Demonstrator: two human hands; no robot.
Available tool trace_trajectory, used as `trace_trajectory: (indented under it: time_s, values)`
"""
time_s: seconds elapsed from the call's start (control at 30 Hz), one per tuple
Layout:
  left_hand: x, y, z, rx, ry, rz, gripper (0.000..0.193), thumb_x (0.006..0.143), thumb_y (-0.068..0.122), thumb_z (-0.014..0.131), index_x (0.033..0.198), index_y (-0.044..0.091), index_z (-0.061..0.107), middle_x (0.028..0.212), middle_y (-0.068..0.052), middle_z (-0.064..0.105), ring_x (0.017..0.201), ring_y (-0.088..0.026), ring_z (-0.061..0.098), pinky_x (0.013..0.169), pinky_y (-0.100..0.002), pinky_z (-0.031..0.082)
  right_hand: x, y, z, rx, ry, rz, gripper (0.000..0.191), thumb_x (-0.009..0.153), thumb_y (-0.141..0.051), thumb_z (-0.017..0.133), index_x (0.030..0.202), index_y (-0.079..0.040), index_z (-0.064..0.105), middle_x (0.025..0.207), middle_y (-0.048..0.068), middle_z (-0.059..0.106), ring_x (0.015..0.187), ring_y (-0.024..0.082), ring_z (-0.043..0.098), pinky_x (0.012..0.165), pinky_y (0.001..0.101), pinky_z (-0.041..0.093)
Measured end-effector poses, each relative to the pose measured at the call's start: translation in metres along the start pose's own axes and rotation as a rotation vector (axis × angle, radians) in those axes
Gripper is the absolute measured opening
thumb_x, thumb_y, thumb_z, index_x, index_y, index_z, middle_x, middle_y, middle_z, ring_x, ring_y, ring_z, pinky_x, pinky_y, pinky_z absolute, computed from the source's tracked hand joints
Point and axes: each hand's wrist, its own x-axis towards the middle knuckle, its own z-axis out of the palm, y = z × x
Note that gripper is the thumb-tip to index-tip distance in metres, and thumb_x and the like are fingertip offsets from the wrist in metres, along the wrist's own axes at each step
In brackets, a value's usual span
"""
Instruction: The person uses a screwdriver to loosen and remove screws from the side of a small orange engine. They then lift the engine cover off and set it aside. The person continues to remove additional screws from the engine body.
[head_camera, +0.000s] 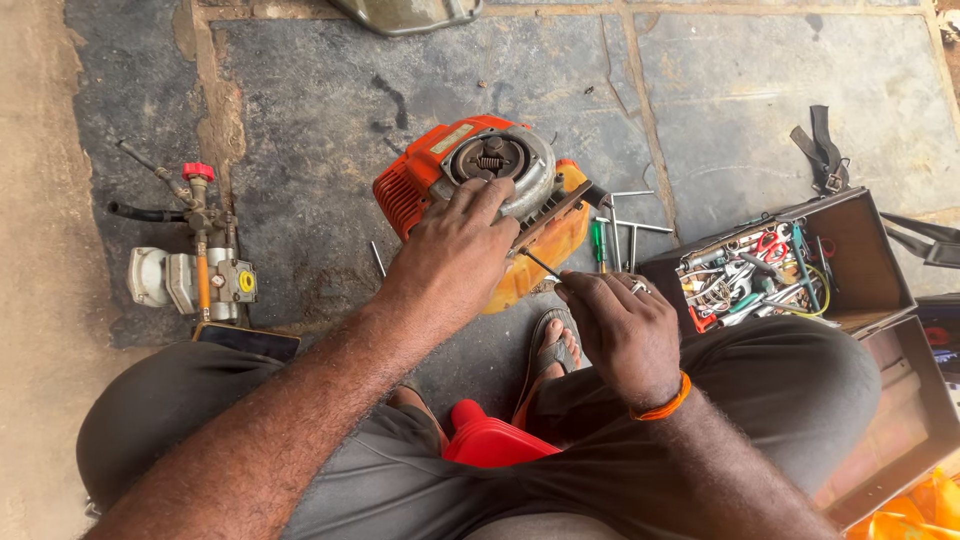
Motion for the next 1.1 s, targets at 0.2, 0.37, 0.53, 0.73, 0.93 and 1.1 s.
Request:
trace_trajectory:
  time_s: [0.2,0.37,0.53,0.73,0.93,1.1]
  values:
    - [0.002,0.003,-0.004,-0.085,-0.052,-0.04,0.036,0.086,0.026,0.077,0.105,-0.003,0.07,0.139,-0.02,0.047,0.133,-0.036,0.047,0.105,-0.058,0.045,0.004,0.004,-0.008,0.058,0.001,0.035,0.013,0.094,-0.016,0.078,0.102,-0.008,0.071,0.091,0.006,0.076,0.077,0.024,0.072,0.069,0.0368,0.055]
    - [0.002,0.006,-0.004,-0.086,-0.017,-0.041,0.038,0.085,0.03,0.079,0.103,-0.002,0.071,0.136,-0.017,0.051,0.131,-0.034,0.05,0.103,-0.055,0.048,-0.003,0.003,-0.007,-0.076,0.013,0.009,0.012,0.093,-0.016,0.079,0.1,-0.008,0.074,0.083,0.006,0.075,0.073,0.022,0.072,0.064,0.0369,0.054]
    - [0.005,0.006,0.0,-0.058,0.063,-0.042,0.033,0.086,0.03,0.079,0.096,0.0,0.073,0.131,-0.017,0.054,0.128,-0.033,0.052,0.105,-0.054,0.046,-0.003,0.014,-0.008,0.061,0.095,0.048,0.009,0.099,-0.016,0.076,0.103,-0.009,0.071,0.088,0.005,0.075,0.076,0.018,0.074,0.072,0.0338,0.057]
    - [0.008,0.01,0.005,-0.046,0.108,-0.071,0.025,0.094,0.026,0.075,0.092,0.001,0.073,0.121,-0.015,0.057,0.121,-0.031,0.056,0.108,-0.055,0.044,0.001,0.038,-0.017,0.076,0.108,0.418,0.017,0.1,-0.018,0.078,0.104,-0.004,0.071,0.082,0.011,0.072,0.068,0.017,0.069,0.061,0.032,0.052]
    - [0.012,0.011,0.004,0.013,0.138,-0.049,0.031,0.088,0.032,0.077,0.096,0.003,0.073,0.114,-0.016,0.058,0.115,-0.031,0.058,0.107,-0.057,0.042,0.004,0.047,-0.006,0.125,0.086,0.508,0.018,0.099,-0.02,0.078,0.102,-0.004,0.071,0.081,0.009,0.074,0.066,0.014,0.069,0.059,0.0313,0.052]
    - [0.019,0.014,0.002,-0.079,0.038,-0.124,0.038,0.091,0.034,0.078,0.111,0.003,0.069,0.116,-0.015,0.058,0.117,-0.032,0.057,0.106,-0.057,0.042,0.01,0.052,-0.003,0.197,0.082,0.541,0.02,0.1,-0.02,0.076,0.102,-0.002,0.069,0.084,0.008,0.076,0.07,0.013,0.071,0.063,0.0302,0.054]
